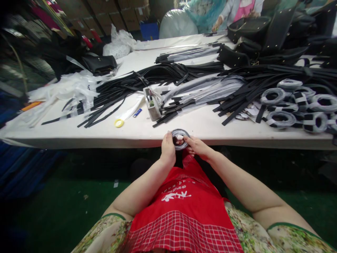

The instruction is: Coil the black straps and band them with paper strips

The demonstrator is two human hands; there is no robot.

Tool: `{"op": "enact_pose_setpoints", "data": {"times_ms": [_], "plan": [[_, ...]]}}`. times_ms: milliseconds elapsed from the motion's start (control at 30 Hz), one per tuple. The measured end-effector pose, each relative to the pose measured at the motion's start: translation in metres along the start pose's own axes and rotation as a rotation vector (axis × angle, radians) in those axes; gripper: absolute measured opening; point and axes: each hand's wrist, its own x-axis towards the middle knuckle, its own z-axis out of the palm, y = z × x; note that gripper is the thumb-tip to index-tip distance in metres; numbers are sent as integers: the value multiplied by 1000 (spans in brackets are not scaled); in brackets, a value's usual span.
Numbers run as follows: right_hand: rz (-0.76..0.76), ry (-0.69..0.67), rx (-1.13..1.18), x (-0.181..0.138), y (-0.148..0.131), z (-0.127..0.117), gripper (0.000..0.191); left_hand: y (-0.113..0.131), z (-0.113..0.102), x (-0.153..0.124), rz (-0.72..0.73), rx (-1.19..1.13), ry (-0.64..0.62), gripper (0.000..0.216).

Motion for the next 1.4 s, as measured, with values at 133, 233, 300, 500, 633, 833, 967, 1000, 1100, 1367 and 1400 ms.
{"op": "enact_pose_setpoints", "data": {"times_ms": [133,233,300,500,633,833,967,1000,1100,1367,1400], "plan": [[260,-311,-98,-12,-11,-37,52,9,-14,-5,-168,258,-392,44],[341,-518,-204,-19,-11,-47,49,14,-17,-10,-149,512,-718,47],[384,-628,-277,-21,-6,-45,49,11,-15,-14,-91,632,-820,44],[166,-316,-311,-24,15,-26,44,-12,-10,-22,-123,381,-467,36],[75,-135,-412,-25,22,-21,50,-19,-13,-30,-154,258,-294,42],[175,-356,-618,-29,15,-28,45,-11,-27,-42,-139,416,-656,31],[205,-496,-701,-27,26,-21,44,-15,-37,-46,-138,535,-844,34],[197,-497,-709,-26,30,-19,43,-16,-39,-47,-146,539,-864,34],[128,-341,-746,-29,34,-30,38,-21,-47,-49,-174,531,-892,37],[-16,1137,-1011,-63,-33,-203,41,-25,-61,-46,-263,506,-781,47],[3,1216,-1044,-67,-37,-222,39,-25,-61,-46,-269,504,-770,48]]}}
